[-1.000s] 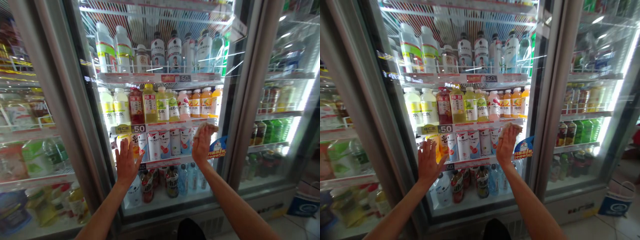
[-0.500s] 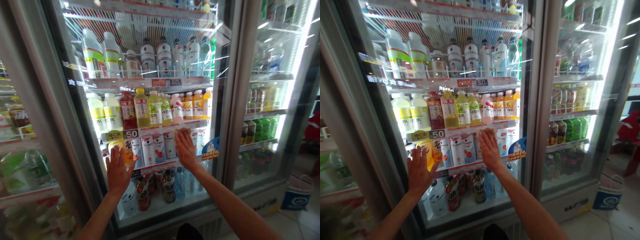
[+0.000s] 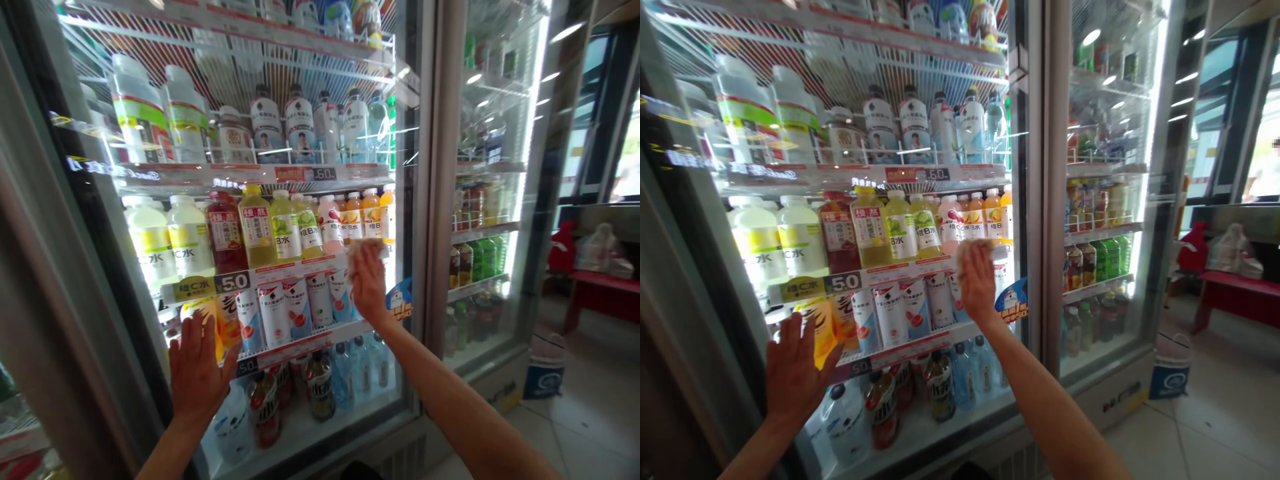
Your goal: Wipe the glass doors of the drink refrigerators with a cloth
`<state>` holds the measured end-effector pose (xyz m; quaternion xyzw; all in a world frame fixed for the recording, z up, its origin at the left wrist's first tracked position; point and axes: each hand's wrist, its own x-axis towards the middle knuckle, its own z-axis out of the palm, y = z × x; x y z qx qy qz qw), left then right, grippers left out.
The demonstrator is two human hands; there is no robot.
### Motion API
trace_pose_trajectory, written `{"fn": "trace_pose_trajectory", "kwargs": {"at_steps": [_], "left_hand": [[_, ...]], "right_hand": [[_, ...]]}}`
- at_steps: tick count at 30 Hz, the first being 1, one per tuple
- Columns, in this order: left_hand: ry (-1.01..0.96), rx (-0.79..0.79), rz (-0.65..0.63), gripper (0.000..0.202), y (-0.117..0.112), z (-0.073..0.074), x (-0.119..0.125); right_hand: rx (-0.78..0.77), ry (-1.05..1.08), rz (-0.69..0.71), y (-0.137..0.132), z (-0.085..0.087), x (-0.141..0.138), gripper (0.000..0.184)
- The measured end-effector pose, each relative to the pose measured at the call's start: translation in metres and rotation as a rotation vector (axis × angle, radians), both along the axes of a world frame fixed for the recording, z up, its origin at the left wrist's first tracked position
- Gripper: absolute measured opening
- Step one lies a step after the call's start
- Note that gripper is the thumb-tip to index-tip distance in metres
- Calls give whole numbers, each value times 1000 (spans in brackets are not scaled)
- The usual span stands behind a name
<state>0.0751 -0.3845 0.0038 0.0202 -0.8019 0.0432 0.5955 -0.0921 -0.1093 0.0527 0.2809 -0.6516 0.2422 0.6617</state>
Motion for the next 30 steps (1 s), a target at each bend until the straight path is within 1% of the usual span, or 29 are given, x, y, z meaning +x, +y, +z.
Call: {"fn": "trace_pose_trajectory", "kwargs": {"at_steps": [1, 2, 3, 4, 7, 8, 9, 10, 13, 14, 15, 16, 19, 20, 21, 22, 24, 25, 26, 27, 28, 30], "left_hand": [[-1, -6, 3, 70, 0, 0, 0], [1, -9, 8, 71, -1, -1, 0], [8, -12, 14, 71, -1, -1, 0], [13, -15, 22, 72, -1, -2, 0], [17, -30, 42, 73, -2, -2, 0], [16, -37, 47, 73, -2, -2, 0], [15, -45, 48, 73, -2, -3, 1], [14, -52, 48, 72, -3, -3, 1], [27, -64, 50, 72, -3, -4, 0], [35, -63, 53, 73, -3, -4, -1], [41, -59, 57, 74, -2, -5, -2], [45, -54, 62, 74, -2, -6, -3], [39, -41, 69, 74, -4, -7, -2], [28, -47, 63, 74, -5, -7, -1], [14, -53, 54, 73, -7, -7, 2], [6, -50, 47, 73, -9, -6, 5], [9, 4, 52, 73, -14, -4, 12], [12, 51, 65, 72, -17, -3, 15], [14, 97, 80, 73, -19, -2, 17], [9, 134, 93, 73, -20, -1, 19], [-3, 156, 100, 73, -21, 0, 21], [-29, 162, 96, 73, -22, 2, 23]], "right_hand": [[-151, -19, -24, -1, 3, -2, 66], [-245, -34, -33, -5, 5, -2, 66], [-259, -46, -27, -12, 6, 0, 66], [-190, -48, -5, -21, 4, 5, 66], [230, 12, 101, -45, -7, 27, 70], [308, 34, 121, -47, -9, 31, 70], [308, 47, 129, -46, -9, 32, 69], [232, 44, 123, -43, -7, 30, 68], [-163, 11, 79, -37, 6, 18, 64], [-225, 7, 75, -41, 8, 17, 64], [-216, 6, 81, -47, 9, 19, 65], [-136, 8, 95, -55, 8, 24, 66], [305, 61, 151, -80, 0, 42, 69], [386, 82, 157, -84, 0, 46, 69], [386, 90, 152, -87, 2, 47, 69], [309, 81, 141, -88, 7, 47, 68], [50, 28, 119, -91, 18, 44, 67], [-32, 4, 121, -95, 23, 44, 67], [-48, -6, 133, -100, 26, 46, 68], [4, 7, 155, -107, 26, 50, 69], [114, 39, 185, -115, 25, 56, 70], [396, 123, 246, -132, 22, 69, 69]]}}
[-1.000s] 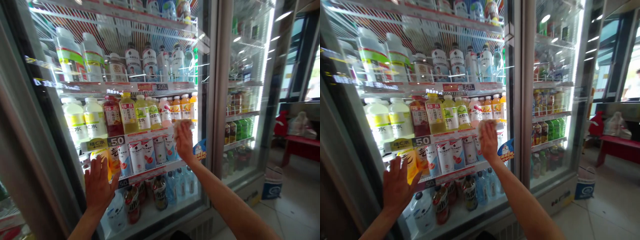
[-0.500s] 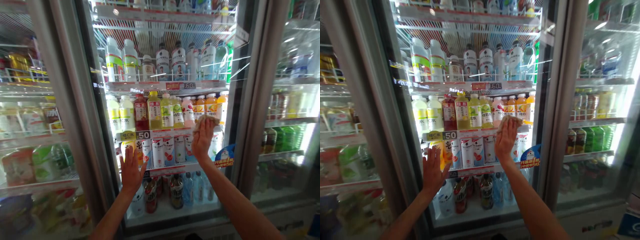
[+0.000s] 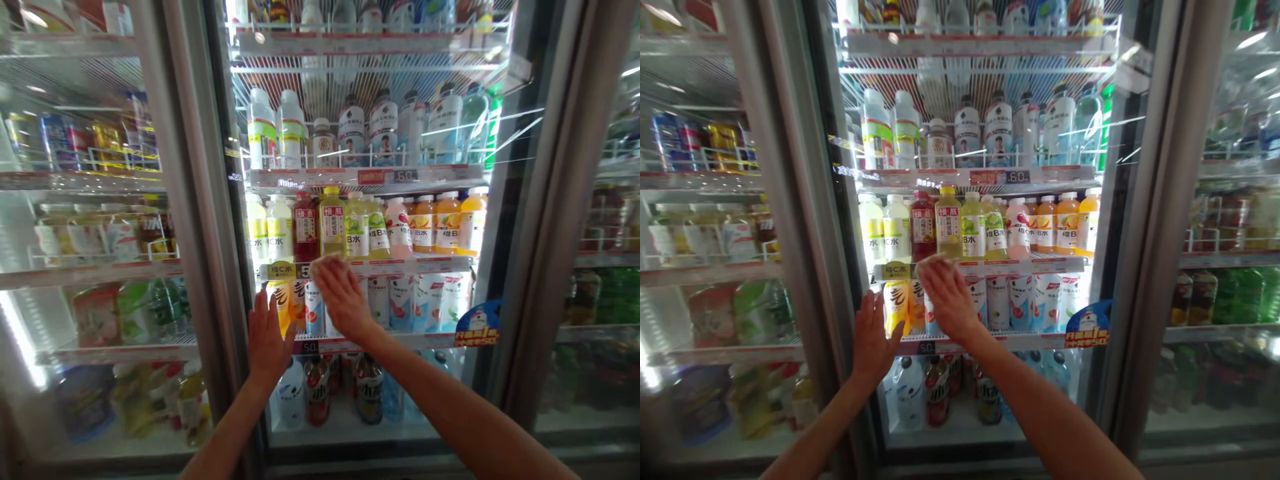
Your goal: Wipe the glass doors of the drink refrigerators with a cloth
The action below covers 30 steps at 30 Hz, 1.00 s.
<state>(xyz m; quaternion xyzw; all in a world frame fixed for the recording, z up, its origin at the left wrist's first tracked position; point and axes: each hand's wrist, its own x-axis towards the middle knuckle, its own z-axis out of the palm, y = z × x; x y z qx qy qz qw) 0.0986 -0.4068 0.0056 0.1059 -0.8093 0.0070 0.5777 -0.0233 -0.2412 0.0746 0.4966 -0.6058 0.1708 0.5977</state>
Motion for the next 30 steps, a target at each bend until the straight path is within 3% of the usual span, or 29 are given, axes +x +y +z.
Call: {"fn": "trace_pose_trajectory", "kwargs": {"at_steps": [2, 6, 7, 12, 13, 17, 18, 21, 23, 28, 30], "left_hand": [[-3, -23, -25, 71, -1, 1, 4], [26, -73, -89, 65, -6, 5, 17], [41, -79, -94, 64, -8, 6, 21], [93, -109, -83, 62, -20, 16, 39], [101, -115, -77, 61, -22, 18, 42], [135, -143, -54, 61, -29, 31, 50], [148, -155, -53, 61, -30, 36, 51], [189, -182, -52, 62, -33, 52, 52], [203, -196, -49, 62, -34, 64, 51], [224, -222, -62, 63, -29, 96, 39], [236, -243, -89, 63, -25, 110, 30]], "right_hand": [[125, 38, 28, -13, 2, 8, 69], [-146, -134, -2, -32, 19, 13, 67], [-151, -137, 6, -38, 19, 16, 66], [313, 126, 114, -68, 17, 39, 54], [326, 132, 112, -73, 23, 42, 53], [100, -62, 28, -90, 58, 48, 57], [111, -64, 33, -94, 63, 49, 56], [378, 136, 130, -99, 68, 49, 48], [458, 205, 143, -97, 77, 46, 47], [35, -98, -51, -72, 123, 32, 58], [77, -47, -50, -59, 125, 26, 61]]}}
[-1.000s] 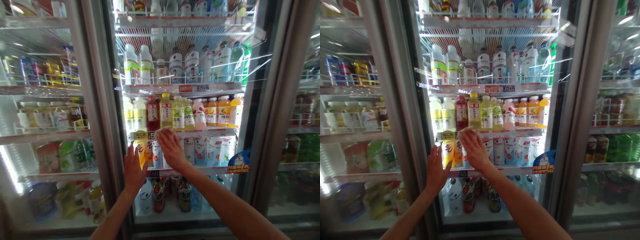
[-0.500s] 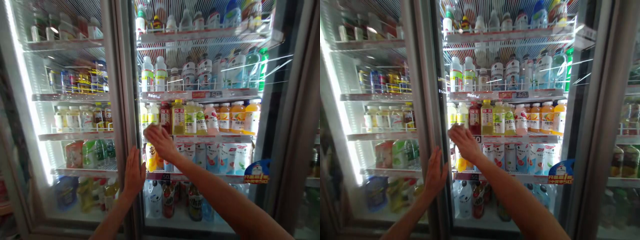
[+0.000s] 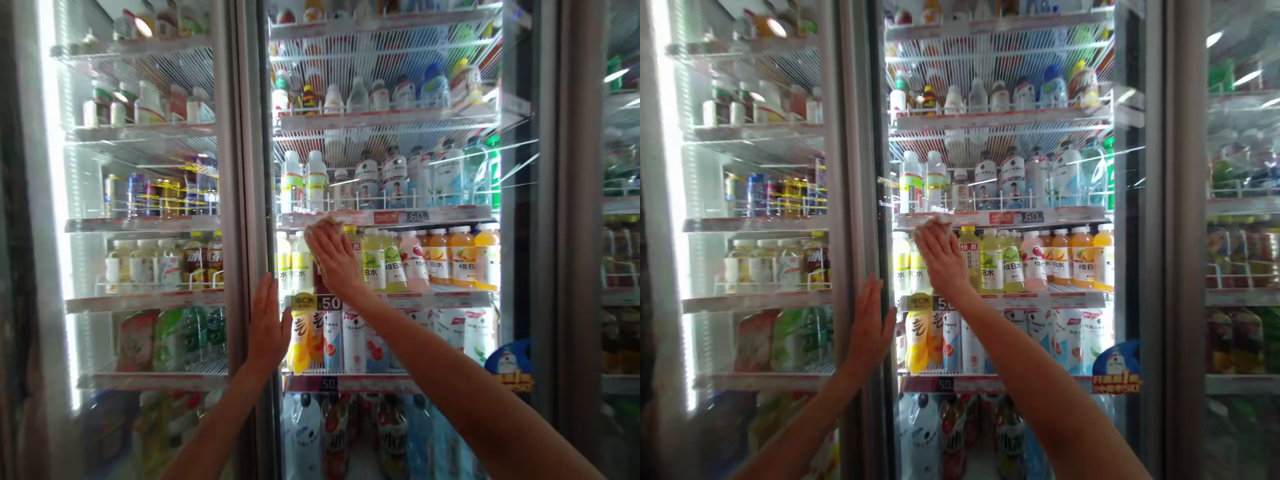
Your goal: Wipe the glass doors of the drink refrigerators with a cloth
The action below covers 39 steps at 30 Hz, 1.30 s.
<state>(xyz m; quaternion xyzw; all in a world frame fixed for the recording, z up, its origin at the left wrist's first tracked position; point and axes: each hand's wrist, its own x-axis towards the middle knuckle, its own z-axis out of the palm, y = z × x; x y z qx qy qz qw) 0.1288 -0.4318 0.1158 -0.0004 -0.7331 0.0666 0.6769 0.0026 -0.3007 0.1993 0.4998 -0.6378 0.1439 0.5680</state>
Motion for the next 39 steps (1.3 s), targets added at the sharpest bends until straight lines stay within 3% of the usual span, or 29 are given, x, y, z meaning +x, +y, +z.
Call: {"fn": "trace_pose_trajectory", "kwargs": {"at_steps": [2, 4, 8, 9, 14, 15, 19, 21, 24, 26, 28, 30, 32, 37, 39], "left_hand": [[4, -28, -16, 63, 3, 14, -9], [10, -50, -18, 63, 5, 27, -18], [17, -72, -5, 62, 6, 46, -34], [17, -75, 2, 62, 6, 50, -37], [-29, -32, 76, 58, 8, 62, -49], [-46, -19, 90, 57, 8, 64, -52], [-75, 36, 111, 56, 11, 70, -60], [-68, 50, 106, 56, 12, 70, -63], [-53, 43, 84, 56, 12, 69, -65], [-28, 39, 71, 55, 11, 68, -64], [13, 35, 52, 55, 10, 70, -62], [46, 24, 29, 55, 7, 74, -58], [70, 11, 7, 56, 4, 81, -52], [142, 33, -35, 54, -3, 99, -39], [143, 36, -37, 54, -2, 105, -36]], "right_hand": [[177, 150, 53, 13, -5, -8, 62], [212, 205, 57, 27, -6, -19, 57], [-190, -2, -84, 50, 9, -35, 50], [-224, -9, -92, 54, 10, -37, 50], [138, 276, 19, 74, -3, -46, 57], [112, 268, -1, 81, -1, -51, 57], [-296, 62, -143, 107, 18, -69, 55], [-236, 97, -120, 111, 18, -68, 54], [176, 269, -12, 100, 13, -55, 54], [338, 305, 21, 86, 24, -45, 54], [250, 224, -1, 71, 49, -38, 54], [38, 85, -43, 57, 77, -32, 54], [-66, 25, -59, 43, 93, -25, 55], [294, 344, 31, 10, 105, -6, 49], [228, 325, 7, 1, 125, -5, 48]]}}
